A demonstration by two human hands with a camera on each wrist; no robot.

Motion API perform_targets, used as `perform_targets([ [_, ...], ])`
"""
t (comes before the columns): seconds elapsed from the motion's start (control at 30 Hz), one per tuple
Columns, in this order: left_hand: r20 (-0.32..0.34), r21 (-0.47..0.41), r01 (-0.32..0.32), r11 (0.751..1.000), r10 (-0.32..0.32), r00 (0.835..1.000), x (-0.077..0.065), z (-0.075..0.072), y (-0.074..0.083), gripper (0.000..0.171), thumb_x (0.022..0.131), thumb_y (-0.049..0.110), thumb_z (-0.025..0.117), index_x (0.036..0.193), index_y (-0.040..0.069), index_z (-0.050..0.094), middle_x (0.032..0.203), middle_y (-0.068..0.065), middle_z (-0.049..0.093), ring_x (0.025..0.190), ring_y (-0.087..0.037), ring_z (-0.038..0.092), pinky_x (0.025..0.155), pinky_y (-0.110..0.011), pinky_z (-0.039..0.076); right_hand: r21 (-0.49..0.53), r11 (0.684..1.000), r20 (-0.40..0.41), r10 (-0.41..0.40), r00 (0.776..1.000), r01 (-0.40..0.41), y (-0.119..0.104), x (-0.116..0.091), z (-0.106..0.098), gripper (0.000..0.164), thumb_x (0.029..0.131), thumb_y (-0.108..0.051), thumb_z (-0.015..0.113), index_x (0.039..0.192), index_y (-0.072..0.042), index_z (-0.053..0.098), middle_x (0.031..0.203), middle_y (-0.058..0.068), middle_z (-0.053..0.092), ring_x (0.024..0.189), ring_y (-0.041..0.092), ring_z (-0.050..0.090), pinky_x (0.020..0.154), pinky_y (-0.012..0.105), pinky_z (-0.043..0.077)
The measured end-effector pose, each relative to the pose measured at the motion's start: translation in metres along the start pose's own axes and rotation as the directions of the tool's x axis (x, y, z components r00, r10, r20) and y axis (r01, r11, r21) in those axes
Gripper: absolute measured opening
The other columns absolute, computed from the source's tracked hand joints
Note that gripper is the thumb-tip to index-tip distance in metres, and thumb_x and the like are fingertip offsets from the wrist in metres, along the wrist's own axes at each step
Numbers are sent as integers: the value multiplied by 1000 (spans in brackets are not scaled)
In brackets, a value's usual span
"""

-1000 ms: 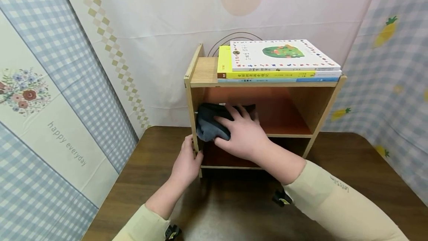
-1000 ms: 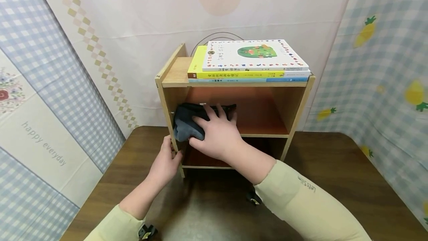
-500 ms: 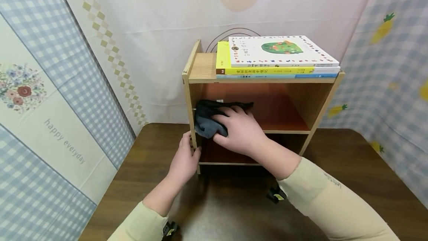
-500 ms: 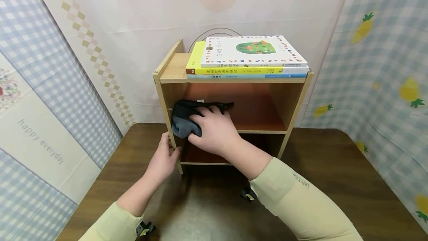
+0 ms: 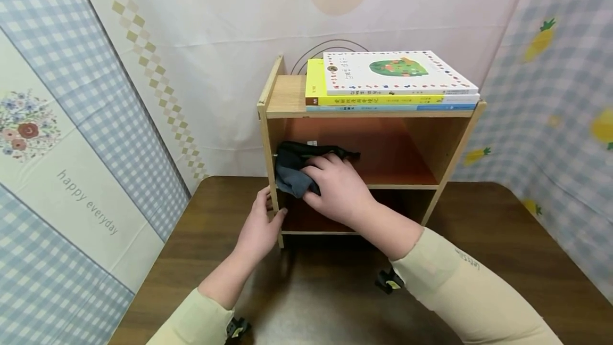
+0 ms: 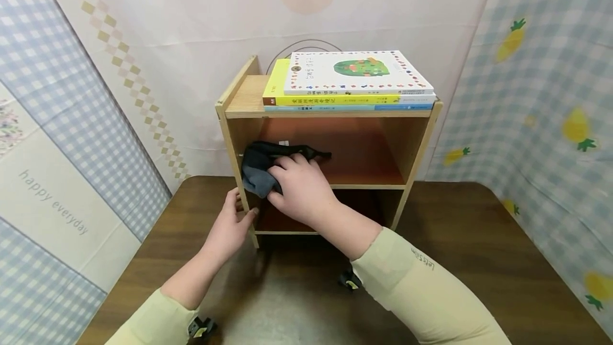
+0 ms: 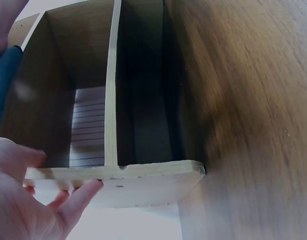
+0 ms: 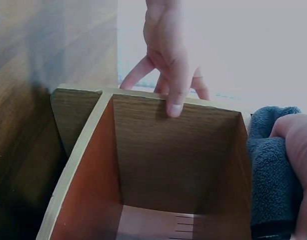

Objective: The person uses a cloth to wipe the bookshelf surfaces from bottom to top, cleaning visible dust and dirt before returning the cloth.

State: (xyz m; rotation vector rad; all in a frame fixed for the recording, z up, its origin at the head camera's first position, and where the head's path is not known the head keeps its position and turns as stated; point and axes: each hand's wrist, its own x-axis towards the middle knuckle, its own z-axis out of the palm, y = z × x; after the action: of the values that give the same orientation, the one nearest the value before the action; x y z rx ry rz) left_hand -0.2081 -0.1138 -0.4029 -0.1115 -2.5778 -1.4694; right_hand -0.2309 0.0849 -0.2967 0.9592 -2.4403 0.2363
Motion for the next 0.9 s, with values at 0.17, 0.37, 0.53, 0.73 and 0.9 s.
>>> perform_targets([
  [0.17, 23, -85, 6, 996, -4, 1000, 2, -3, -5, 62, 98, 39, 61, 151, 28, 30, 148, -4, 39, 129, -26, 45, 96, -49, 45, 14, 1000, -16, -18, 1000, 18, -1, -1, 0, 32, 85, -26, 74, 113, -11, 72, 116, 7, 65, 109, 29, 57, 88, 51, 49],
  [0.37, 29, -131, 21, 991, -17, 999, 2, -6, -6, 65, 96, 49, 61, 150, 29, 32, 146, -4, 41, 129, -26, 45, 96, -50, 45, 51, 998, -55, -35, 998, 38, 1, -4, 2, 32, 84, -22, 76, 113, -10, 71, 114, 6, 65, 107, 27, 57, 86, 49, 49],
  [0.53, 7, -156, -25, 987, 27, 1000, 4, -6, -3, 68, 96, 48, 61, 153, 30, 28, 146, -5, 40, 127, -27, 46, 95, -51, 44, 102, 994, -112, -37, 993, 48, 6, -9, 3, 29, 83, -20, 78, 109, -9, 72, 111, 5, 66, 105, 25, 58, 86, 45, 50],
  [0.73, -52, -227, -82, 970, 72, 996, 7, -8, 7, 67, 97, 47, 60, 154, 32, 28, 146, -4, 36, 126, -26, 45, 95, -50, 44, 141, 984, -227, -71, 971, 105, 13, -18, 5, 30, 82, -16, 79, 110, -8, 71, 109, 6, 66, 103, 26, 60, 89, 45, 49],
  [0.9, -96, -242, -87, 966, 65, 993, 11, -10, 18, 72, 96, 53, 58, 156, 30, 26, 149, -2, 33, 128, -25, 41, 98, -48, 43, 153, 979, -285, -83, 955, 131, 20, -27, 4, 33, 82, -17, 80, 113, -7, 70, 112, 8, 66, 105, 27, 60, 94, 45, 48],
])
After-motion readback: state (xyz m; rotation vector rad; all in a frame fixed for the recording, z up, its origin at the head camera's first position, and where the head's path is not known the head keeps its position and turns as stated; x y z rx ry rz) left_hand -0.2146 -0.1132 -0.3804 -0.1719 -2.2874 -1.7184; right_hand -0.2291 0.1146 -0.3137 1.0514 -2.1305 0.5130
